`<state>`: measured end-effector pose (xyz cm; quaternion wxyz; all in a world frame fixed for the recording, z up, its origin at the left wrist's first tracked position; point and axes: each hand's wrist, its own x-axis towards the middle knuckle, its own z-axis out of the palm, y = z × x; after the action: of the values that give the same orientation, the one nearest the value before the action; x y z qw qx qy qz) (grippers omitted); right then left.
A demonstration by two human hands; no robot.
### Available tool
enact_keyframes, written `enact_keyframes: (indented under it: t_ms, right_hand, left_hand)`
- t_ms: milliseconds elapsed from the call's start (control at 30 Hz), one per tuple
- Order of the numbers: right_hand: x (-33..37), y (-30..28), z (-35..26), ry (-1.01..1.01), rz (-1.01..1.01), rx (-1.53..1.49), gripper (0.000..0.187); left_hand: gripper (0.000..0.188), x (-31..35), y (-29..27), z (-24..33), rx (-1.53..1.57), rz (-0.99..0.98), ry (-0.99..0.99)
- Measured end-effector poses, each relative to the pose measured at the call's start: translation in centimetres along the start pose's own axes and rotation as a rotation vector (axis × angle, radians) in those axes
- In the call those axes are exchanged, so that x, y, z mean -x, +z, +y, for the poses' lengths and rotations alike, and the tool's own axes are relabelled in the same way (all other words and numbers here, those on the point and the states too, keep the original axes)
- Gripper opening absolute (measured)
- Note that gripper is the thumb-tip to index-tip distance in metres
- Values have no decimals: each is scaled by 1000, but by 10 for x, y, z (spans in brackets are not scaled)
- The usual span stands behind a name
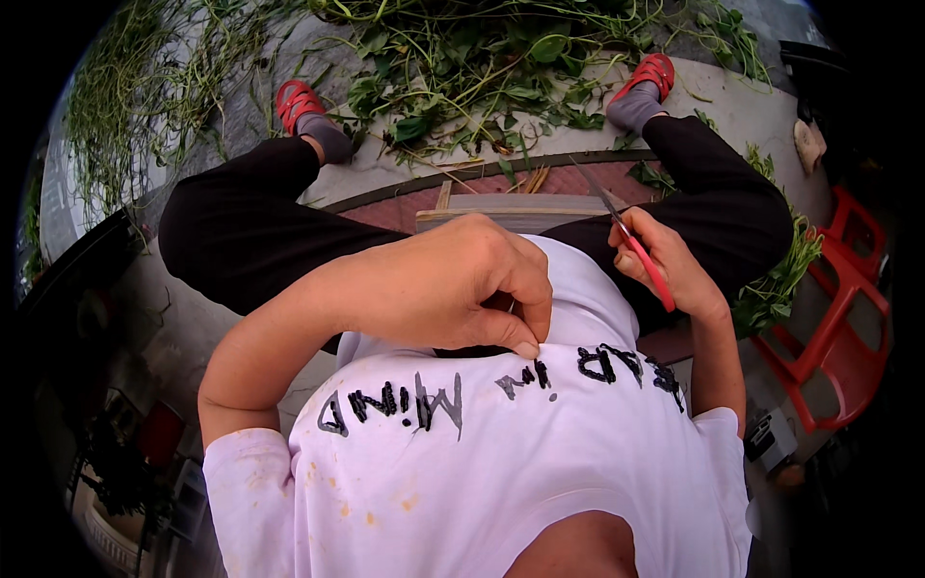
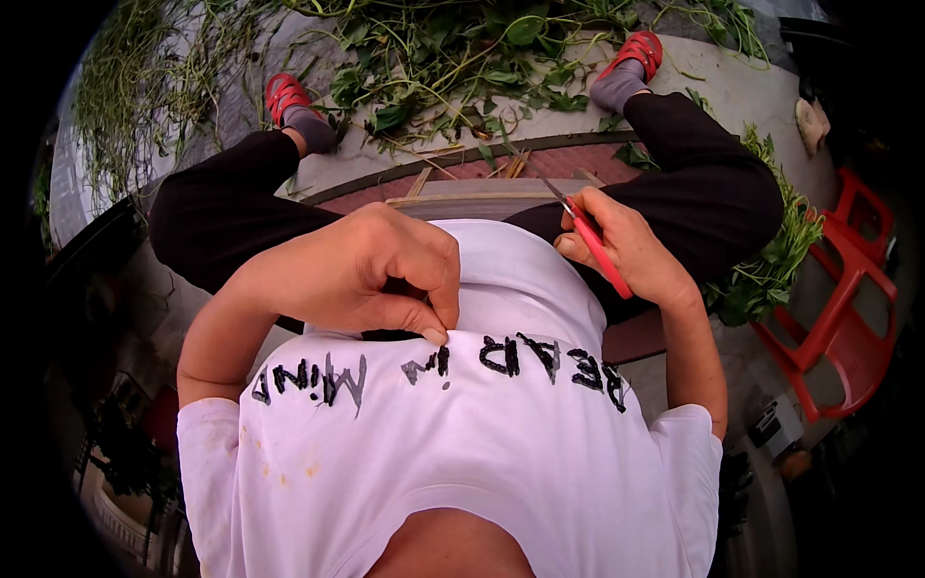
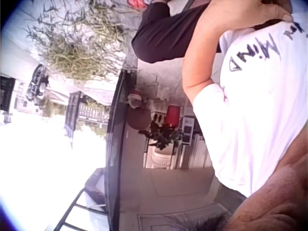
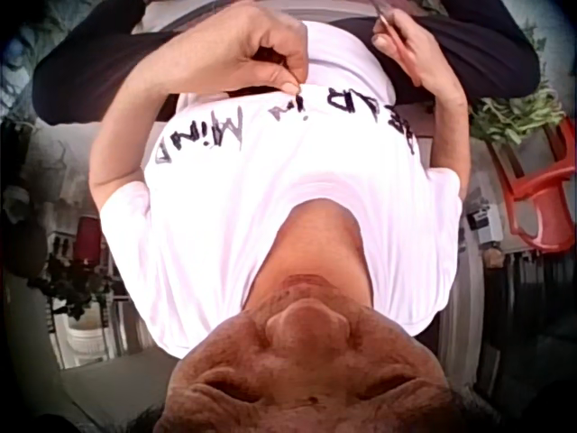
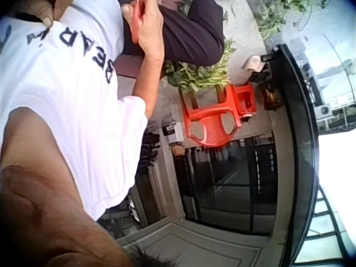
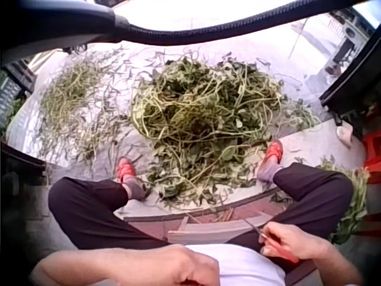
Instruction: The person sits on the ground and uses red-handled scissors to cut and trim green leafy vines. They repeatedly pick up vine sections, cut them into smaller pieces, and place the trimmed pieces into a pile on the floor.
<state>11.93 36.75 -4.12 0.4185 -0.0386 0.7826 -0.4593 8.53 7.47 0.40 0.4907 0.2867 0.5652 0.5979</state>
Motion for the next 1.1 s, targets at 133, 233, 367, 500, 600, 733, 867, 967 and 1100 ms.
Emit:
enact_keyframes:
  t_ms: [133,233,367,500,600,733,867,967,1100]
  right_hand:
    - [2,-2,2,-15,12,10,40]
    - [4,-3,1,-5,5,-2,33]
    - [7,-5,0,-5,14,-11,34]
    - [12,-4,-1,15,13,-12,32]
    - [13,-4,4,54,48,-42,31]
    - [7,-5,3,10,19,-5,29]
    - [10,-3,-2,18,30,8,42]
    - [11,-6,-2,92,15,-23,41]
    - [7,-6,0,89,2,-45,44]
  left_hand:
    - [14,0,-14,-9,-25,-31,80]
    - [22,-2,-16,-13,-8,13,13]
    - [56,-1,12,-4,-146,-39,186]
    - [88,33,26,34,-105,-164,290]
    - [78,44,18,55,-114,-344,203]
    - [73,50,23,65,-122,-390,157]
    - [67,47,17,71,-150,-418,146]
    - [61,51,17,73,-179,-409,160]
    - [53,58,20,75,-154,-364,156]
